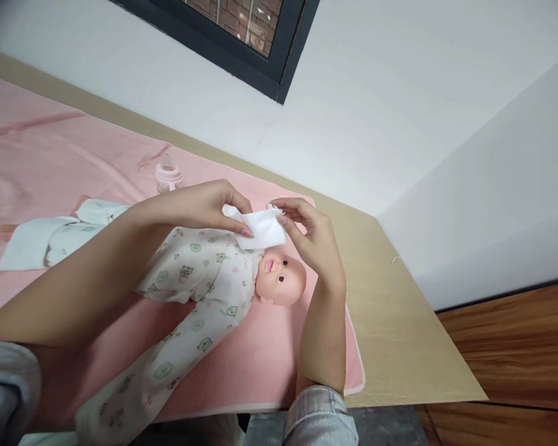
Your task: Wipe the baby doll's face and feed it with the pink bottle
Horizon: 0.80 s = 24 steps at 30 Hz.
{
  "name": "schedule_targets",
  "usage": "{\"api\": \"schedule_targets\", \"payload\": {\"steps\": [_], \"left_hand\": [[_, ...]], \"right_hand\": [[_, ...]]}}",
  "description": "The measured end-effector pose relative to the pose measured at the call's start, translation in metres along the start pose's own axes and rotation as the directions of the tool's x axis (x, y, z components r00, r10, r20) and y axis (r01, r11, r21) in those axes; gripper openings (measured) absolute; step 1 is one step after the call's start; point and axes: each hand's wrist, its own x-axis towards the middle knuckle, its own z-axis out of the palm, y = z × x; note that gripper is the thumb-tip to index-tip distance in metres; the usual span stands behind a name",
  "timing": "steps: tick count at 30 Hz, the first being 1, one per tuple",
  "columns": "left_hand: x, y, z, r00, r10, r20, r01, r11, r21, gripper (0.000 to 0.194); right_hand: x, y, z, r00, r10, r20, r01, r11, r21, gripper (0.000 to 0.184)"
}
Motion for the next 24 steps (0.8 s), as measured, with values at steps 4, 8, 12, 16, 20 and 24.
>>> {"api": "schedule_targets", "payload": {"steps": [4,8,12,16,20,24], "left_hand": [[0.0,0.0,0.004,0.997,0.079,-0.01,-0.079,0.997,-0.008,0.022],[0.001,0.001,0.01,0.978,0.156,-0.14,-0.148,0.987,0.07,0.019],[0.002,0.005,0.017,0.927,0.25,-0.28,-0.232,0.968,0.096,0.017],[0.003,0.011,0.023,0.876,0.302,-0.375,-0.329,0.944,-0.007,0.013],[0.005,0.013,0.028,0.857,0.279,-0.434,-0.353,0.93,-0.1,0.014],[0.005,0.01,0.025,0.856,0.107,-0.505,-0.263,0.932,-0.248,0.027]], "right_hand": [[0.002,0.003,0.003,0.999,0.018,-0.026,-0.018,1.0,0.006,0.027],[0.005,0.008,0.007,0.998,0.049,-0.043,-0.049,0.999,0.011,0.038],[0.007,0.01,0.014,0.996,0.088,-0.022,-0.087,0.995,0.05,0.051],[0.008,0.006,0.021,0.995,0.102,-0.023,-0.099,0.99,0.097,0.052],[0.008,0.004,0.022,0.995,0.096,-0.033,-0.09,0.986,0.143,0.052],[0.011,0.019,0.014,0.99,0.121,-0.071,-0.105,0.977,0.187,0.053]]}}
